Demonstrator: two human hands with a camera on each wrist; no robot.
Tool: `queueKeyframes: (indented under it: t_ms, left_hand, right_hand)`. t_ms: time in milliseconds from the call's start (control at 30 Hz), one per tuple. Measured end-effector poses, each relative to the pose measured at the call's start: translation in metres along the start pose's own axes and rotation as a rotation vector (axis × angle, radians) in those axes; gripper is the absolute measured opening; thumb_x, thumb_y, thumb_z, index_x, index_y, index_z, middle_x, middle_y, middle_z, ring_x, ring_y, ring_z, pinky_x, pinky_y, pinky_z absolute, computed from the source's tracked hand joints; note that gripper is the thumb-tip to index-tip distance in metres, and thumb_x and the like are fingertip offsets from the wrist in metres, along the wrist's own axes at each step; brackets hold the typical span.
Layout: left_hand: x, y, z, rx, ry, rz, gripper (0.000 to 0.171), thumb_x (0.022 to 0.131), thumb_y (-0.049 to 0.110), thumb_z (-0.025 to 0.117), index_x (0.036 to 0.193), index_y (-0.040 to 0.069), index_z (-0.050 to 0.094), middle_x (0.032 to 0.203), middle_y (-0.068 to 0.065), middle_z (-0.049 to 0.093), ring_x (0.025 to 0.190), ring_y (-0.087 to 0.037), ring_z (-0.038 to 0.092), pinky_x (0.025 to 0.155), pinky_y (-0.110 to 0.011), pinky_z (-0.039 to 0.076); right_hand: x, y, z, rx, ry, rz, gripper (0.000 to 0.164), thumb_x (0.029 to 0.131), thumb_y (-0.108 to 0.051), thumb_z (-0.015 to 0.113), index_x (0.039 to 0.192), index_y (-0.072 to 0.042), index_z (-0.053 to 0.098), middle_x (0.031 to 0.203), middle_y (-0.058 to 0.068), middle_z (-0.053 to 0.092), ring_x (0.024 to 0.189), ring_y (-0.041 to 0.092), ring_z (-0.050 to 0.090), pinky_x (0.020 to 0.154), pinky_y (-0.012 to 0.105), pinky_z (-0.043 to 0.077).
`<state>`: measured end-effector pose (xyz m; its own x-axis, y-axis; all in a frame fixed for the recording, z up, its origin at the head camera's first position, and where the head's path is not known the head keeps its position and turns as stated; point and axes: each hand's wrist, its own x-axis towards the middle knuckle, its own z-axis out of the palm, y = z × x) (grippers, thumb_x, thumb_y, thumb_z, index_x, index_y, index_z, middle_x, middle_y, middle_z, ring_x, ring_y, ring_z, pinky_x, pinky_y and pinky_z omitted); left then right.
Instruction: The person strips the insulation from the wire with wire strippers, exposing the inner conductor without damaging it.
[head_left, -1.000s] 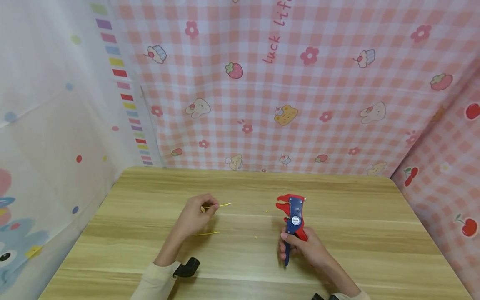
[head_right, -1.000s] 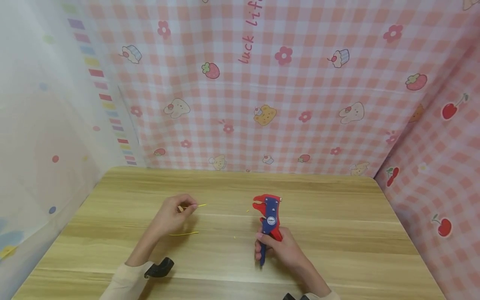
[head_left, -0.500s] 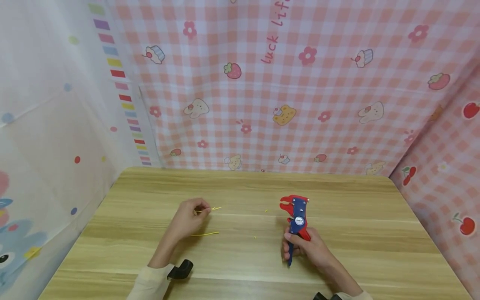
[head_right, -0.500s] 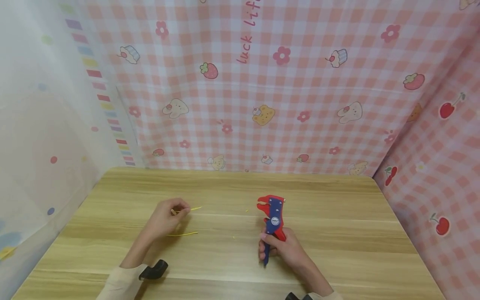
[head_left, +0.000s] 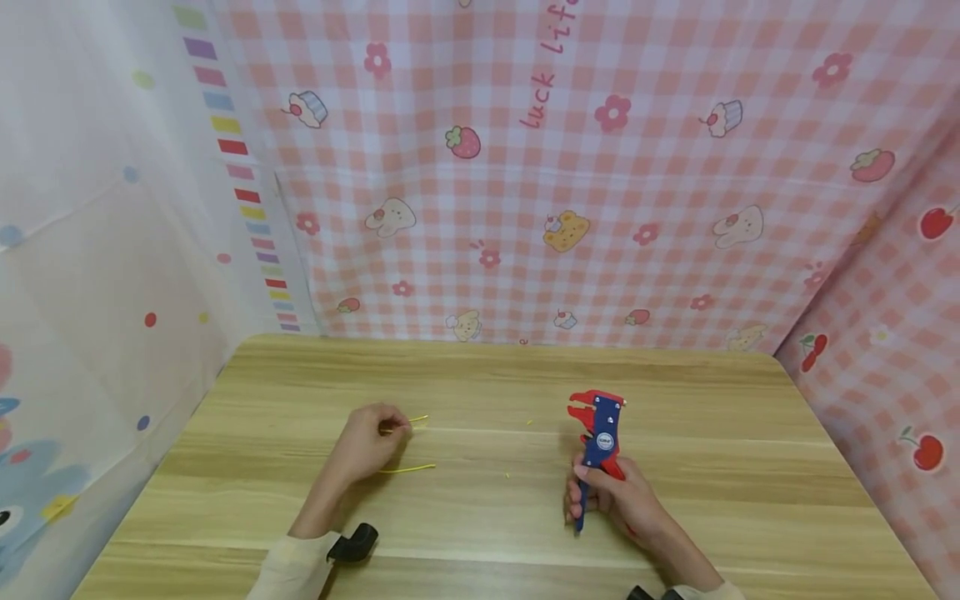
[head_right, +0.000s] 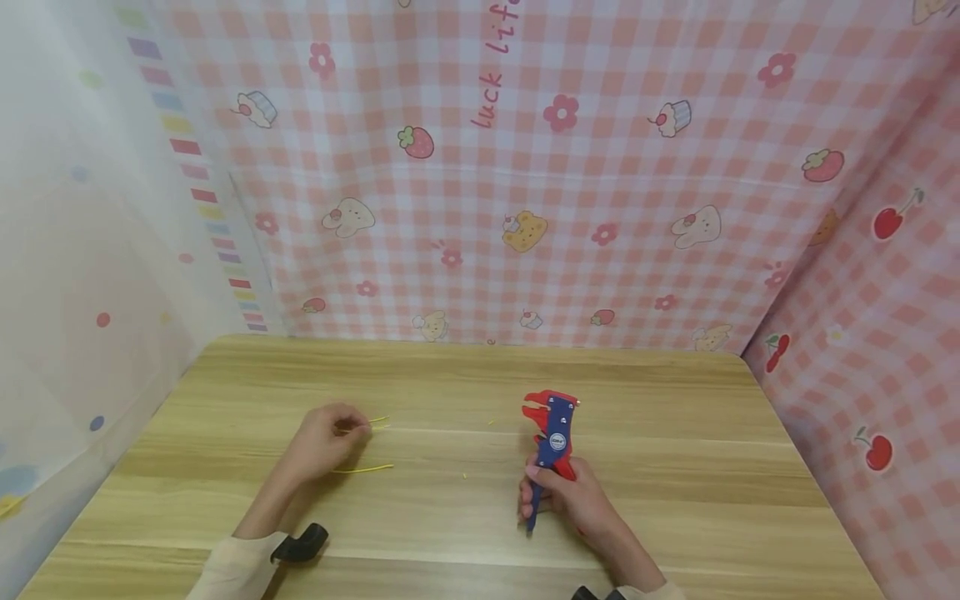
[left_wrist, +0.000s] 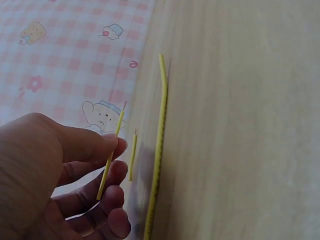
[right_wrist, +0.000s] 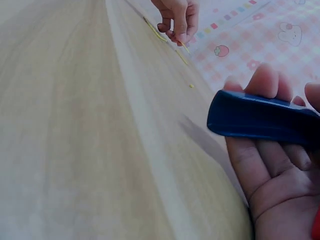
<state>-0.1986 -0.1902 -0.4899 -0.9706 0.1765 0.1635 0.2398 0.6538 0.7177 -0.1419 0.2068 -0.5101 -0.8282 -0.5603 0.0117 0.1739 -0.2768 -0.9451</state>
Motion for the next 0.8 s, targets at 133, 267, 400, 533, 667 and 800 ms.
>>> queueKeyframes:
  t_ms: [133,267,400,533,667,800]
  left_hand:
    - [-0.0008,0.0004,0.0003,0.019,-0.01,-0.022,0.008,0.089,0.004,0.074,0.084,0.009,0.076,0.088,-0.004,0.071,0.084,-0.015,0.066,0.078,-0.031,0.057]
    - [-0.0012,-0.0005,0.0018,0.058,-0.016,-0.042,0.007,0.089,0.007,0.076,0.083,0.012,0.078,0.088,-0.002,0.069,0.084,-0.014,0.065,0.08,-0.034,0.057]
    - [-0.0027,-0.0009,0.002,0.093,-0.011,-0.054,0.006,0.09,0.01,0.077,0.085,0.014,0.078,0.088,-0.001,0.068,0.084,-0.016,0.066,0.08,-0.037,0.058]
    - [-0.0034,0.0009,-0.0001,0.123,-0.012,-0.048,0.004,0.089,0.009,0.077,0.086,0.011,0.077,0.086,-0.001,0.067,0.081,-0.015,0.062,0.076,-0.035,0.055]
    - [-0.0021,0.0021,-0.0015,0.145,-0.017,-0.047,0.002,0.088,0.008,0.077,0.087,0.008,0.075,0.084,-0.002,0.065,0.077,-0.013,0.057,0.072,-0.032,0.049]
    - [-0.0015,0.0019,-0.0019,0.155,-0.018,-0.053,0.004,0.087,0.006,0.077,0.088,0.009,0.074,0.083,-0.001,0.064,0.076,-0.013,0.056,0.072,-0.031,0.049]
  right_hand:
    - [-0.0021,0.001,-0.0017,0.04,0.021,0.024,0.011,0.11,-0.012,0.044,0.115,-0.003,0.046,0.089,0.002,0.068,0.079,0.017,0.07,0.082,0.039,0.062]
    - [-0.0031,0.0001,-0.0036,0.056,0.035,0.048,0.011,0.11,-0.014,0.044,0.115,-0.005,0.046,0.088,0.002,0.068,0.079,0.017,0.069,0.083,0.039,0.062]
    - [-0.0037,-0.0006,-0.0049,0.062,0.007,0.056,0.015,0.11,-0.015,0.042,0.119,-0.004,0.046,0.09,0.002,0.068,0.08,0.018,0.069,0.084,0.041,0.062]
    - [-0.0046,-0.0005,-0.0056,0.07,-0.008,0.05,0.014,0.11,-0.014,0.042,0.119,-0.005,0.047,0.09,0.002,0.068,0.081,0.018,0.069,0.085,0.041,0.061]
    - [-0.0049,-0.0002,-0.0062,0.068,-0.007,0.043,0.014,0.11,-0.014,0.042,0.119,-0.005,0.047,0.09,0.002,0.068,0.08,0.018,0.068,0.084,0.041,0.061]
    - [-0.0048,0.0002,-0.0068,0.064,-0.006,0.044,0.015,0.111,-0.015,0.042,0.12,-0.004,0.046,0.091,0.002,0.068,0.081,0.018,0.069,0.084,0.041,0.062]
